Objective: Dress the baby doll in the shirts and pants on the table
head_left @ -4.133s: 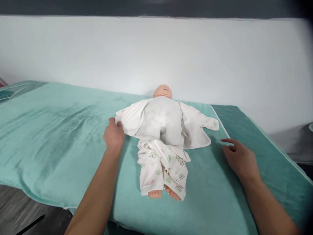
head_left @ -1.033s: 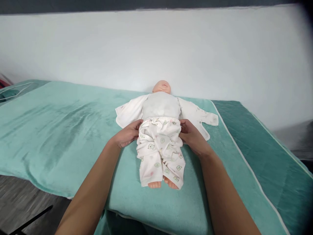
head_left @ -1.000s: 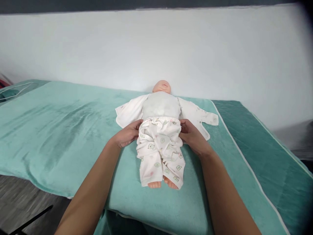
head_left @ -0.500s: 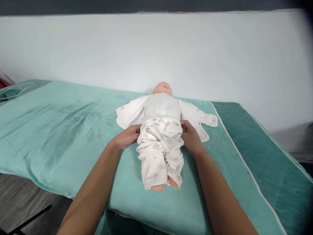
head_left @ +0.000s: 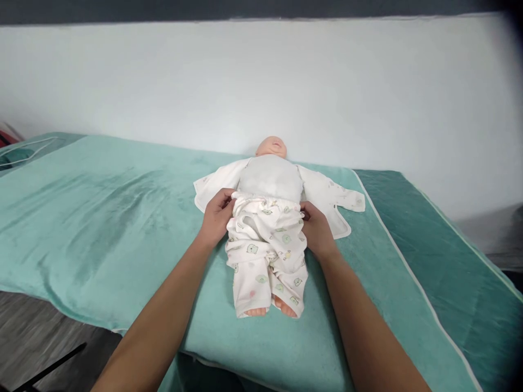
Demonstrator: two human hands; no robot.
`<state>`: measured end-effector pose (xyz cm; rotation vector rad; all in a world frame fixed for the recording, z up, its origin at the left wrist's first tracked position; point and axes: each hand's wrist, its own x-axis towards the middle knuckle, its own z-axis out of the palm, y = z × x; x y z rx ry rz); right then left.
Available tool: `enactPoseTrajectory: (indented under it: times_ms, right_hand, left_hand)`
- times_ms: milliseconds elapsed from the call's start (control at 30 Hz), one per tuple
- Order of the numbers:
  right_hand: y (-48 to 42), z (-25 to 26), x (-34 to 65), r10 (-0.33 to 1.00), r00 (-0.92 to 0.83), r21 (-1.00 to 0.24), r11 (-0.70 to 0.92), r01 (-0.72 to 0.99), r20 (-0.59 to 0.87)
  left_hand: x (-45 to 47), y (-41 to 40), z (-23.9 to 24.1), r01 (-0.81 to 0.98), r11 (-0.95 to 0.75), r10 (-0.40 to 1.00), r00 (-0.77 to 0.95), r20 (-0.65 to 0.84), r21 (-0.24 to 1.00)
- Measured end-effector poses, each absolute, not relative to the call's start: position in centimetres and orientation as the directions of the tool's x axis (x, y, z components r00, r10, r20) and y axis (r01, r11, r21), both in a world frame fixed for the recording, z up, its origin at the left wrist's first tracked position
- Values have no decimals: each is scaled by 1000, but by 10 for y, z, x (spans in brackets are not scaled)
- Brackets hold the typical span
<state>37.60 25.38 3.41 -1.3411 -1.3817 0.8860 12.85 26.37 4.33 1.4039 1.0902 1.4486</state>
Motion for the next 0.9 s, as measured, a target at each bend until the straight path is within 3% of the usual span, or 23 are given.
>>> enactPoseTrajectory:
  times_ms: [133, 233, 333, 433, 500, 700, 900]
  right_hand:
    - [244, 45, 374, 930, 238, -935, 207, 288, 279]
    - [239, 53, 371, 926, 98, -880, 307, 364, 364]
    - [241, 62, 369, 907, -59, -779, 391, 490, 418]
    - [250, 70, 372, 896, -179, -713, 434, 550, 407]
    - [258, 74, 376, 903, -209, -735, 428, 527, 376]
    - [292, 62, 389, 968, 79, -924, 201, 324, 239]
    - [301, 45, 384, 953, 171, -941, 199, 272, 251]
  left_hand:
    - [132, 264, 45, 197, -396, 913, -22, 408, 897]
    - [132, 265, 47, 295, -468, 874, 16, 485, 833]
    - [132, 268, 48, 262, -472, 879, 64, 473, 842]
    - [132, 272, 48, 248, -467, 884, 103, 456, 849]
    - [132, 274, 48, 256, -456, 889, 98, 447, 852]
    - [134, 290, 53, 267, -396, 916, 46, 399, 879]
    - [143, 331, 52, 243, -337, 925, -96, 368, 910]
